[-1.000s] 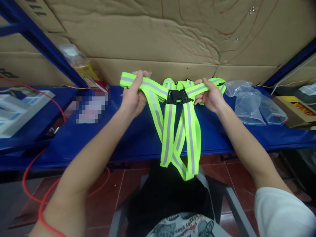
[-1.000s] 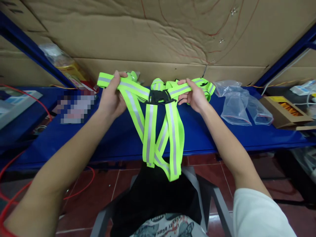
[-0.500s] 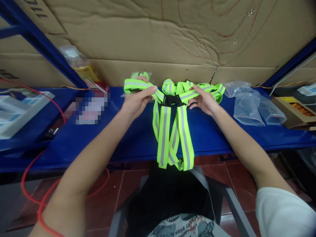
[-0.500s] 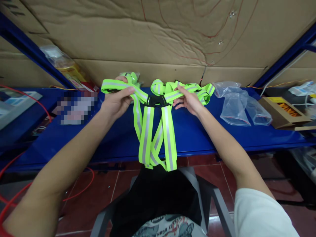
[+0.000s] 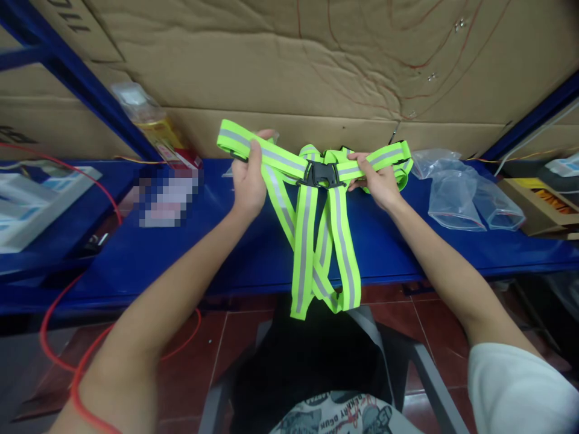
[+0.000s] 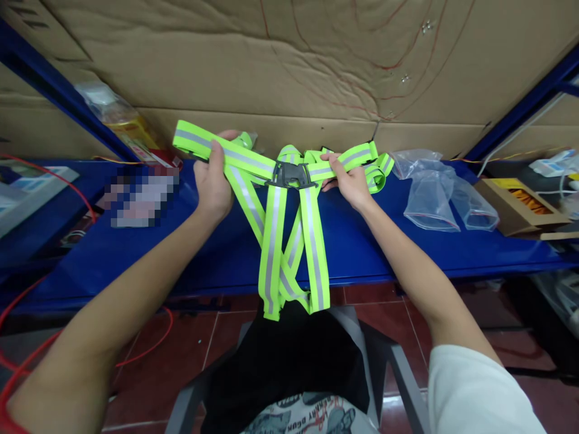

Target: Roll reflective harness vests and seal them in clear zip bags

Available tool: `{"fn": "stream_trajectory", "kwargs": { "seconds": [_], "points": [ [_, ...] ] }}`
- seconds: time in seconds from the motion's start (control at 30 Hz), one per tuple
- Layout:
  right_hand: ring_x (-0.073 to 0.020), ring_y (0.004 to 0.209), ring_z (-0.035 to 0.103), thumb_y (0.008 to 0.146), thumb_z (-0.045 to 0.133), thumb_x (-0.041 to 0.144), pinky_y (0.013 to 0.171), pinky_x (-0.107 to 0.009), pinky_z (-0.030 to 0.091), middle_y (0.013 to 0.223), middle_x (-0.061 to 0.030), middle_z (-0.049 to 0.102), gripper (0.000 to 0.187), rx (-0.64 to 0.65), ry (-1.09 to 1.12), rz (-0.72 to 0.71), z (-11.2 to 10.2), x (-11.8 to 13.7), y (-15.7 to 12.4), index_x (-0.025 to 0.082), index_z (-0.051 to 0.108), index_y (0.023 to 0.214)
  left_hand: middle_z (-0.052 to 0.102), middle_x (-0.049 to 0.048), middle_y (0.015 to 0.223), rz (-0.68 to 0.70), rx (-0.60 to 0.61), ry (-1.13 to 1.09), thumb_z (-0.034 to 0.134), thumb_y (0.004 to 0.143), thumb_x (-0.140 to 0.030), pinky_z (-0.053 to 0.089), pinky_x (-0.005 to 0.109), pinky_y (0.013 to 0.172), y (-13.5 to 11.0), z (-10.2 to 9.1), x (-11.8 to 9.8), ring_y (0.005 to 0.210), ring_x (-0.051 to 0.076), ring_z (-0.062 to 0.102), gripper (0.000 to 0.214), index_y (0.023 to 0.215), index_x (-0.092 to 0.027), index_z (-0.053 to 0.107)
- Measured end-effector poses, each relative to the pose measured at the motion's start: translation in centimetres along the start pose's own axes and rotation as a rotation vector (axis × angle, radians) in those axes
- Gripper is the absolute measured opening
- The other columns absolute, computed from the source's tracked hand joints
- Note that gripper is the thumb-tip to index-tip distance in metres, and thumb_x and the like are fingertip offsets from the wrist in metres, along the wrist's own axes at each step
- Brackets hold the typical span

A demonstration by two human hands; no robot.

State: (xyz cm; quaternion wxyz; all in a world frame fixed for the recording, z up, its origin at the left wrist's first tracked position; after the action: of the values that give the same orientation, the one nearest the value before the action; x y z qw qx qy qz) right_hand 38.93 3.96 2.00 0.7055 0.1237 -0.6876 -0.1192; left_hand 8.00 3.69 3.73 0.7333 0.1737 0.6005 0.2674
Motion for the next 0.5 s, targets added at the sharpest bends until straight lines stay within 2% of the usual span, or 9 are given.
{"fn": "stream_trajectory", "kwargs": {
  "seconds": [0.1,0.17,0.23,0.33,0.43,0.5],
  "points": [
    [-0.0250,0.071,0.076,0.080,0.080,0.088,0.063,-0.041,0.069,0.075,-0.0044,0.073,0.066,0.008,-0.035,0.003,0.2,-0.5,0.0,0.026,0.077,0.104,0.081,0.0079,0.127,-0.021,-0.028,-0.049,0.059,0.099,-0.085,0.062,0.039,0.106,-0.2,0.1,-0.4,0.128,0.031,0.076,0.071,0.142,-0.032,0.074],
    [-0.0286,0.086,0.080,0.083,0.076,0.089,0.068,-0.042,0.069,0.082,-0.0067,0.075,0.067,-0.016,-0.046,-0.033,0.1,-0.5,0.2,0.026,0.076,0.104,0.081,0.0075,0.130,-0.053,-0.018,-0.110,0.057,0.098,-0.087,0.062,0.041,0.108,-0.3,0.4,-0.4,0.129,0.031,0.076,0.077,0.153,-0.034,0.065],
    [-0.0311,0.102,0.081,0.085,0.073,0.090,0.074,-0.042,0.070,0.093,-0.0079,0.077,0.066,-0.049,-0.046,-0.088,-0.2,-0.2,0.4,0.027,0.073,0.106,0.082,0.0076,0.129,-0.091,-0.003,-0.191,0.058,0.097,-0.087,0.063,0.046,0.109,-0.3,0.7,-0.3,0.123,0.032,0.079,0.083,0.159,-0.032,0.057],
    [-0.0307,0.111,0.079,0.086,0.071,0.090,0.077,-0.041,0.068,0.098,-0.0069,0.078,0.065,-0.093,-0.005,-0.085,-0.8,-0.4,0.7,0.029,0.069,0.108,0.084,0.0059,0.123,-0.134,0.015,-0.266,0.060,0.099,-0.081,0.063,0.048,0.112,-0.4,1.3,-0.2,0.114,0.030,0.081,0.079,0.157,-0.028,0.056],
    [-0.0298,0.105,0.079,0.085,0.069,0.092,0.073,-0.040,0.066,0.097,-0.0066,0.078,0.069,-0.107,0.030,-0.052,-1.2,-0.3,0.9,0.029,0.068,0.114,0.085,0.0064,0.121,-0.175,0.026,-0.268,0.055,0.107,-0.072,0.060,0.047,0.115,-0.8,1.8,0.0,0.117,0.029,0.080,0.065,0.151,-0.024,0.060],
    [-0.0295,0.104,0.079,0.086,0.064,0.095,0.074,-0.040,0.065,0.100,-0.0067,0.079,0.073,-0.080,-0.007,-0.091,-1.3,0.8,0.9,0.030,0.068,0.119,0.086,0.0081,0.118,-0.209,0.022,-0.261,0.054,0.107,-0.070,0.060,0.047,0.116,-1.1,2.0,0.2,0.121,0.031,0.080,0.061,0.144,-0.023,0.063]
  ]
}}
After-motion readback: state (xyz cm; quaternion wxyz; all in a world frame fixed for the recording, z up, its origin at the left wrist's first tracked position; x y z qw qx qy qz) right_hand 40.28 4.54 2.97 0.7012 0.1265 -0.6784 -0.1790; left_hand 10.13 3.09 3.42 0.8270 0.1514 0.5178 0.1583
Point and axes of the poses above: each hand's wrist, its own y-axis towards the middle knuckle, its own z-axis out of the palm, x = y × z, the point moved 8 cm from there along y, towards the middle knuckle
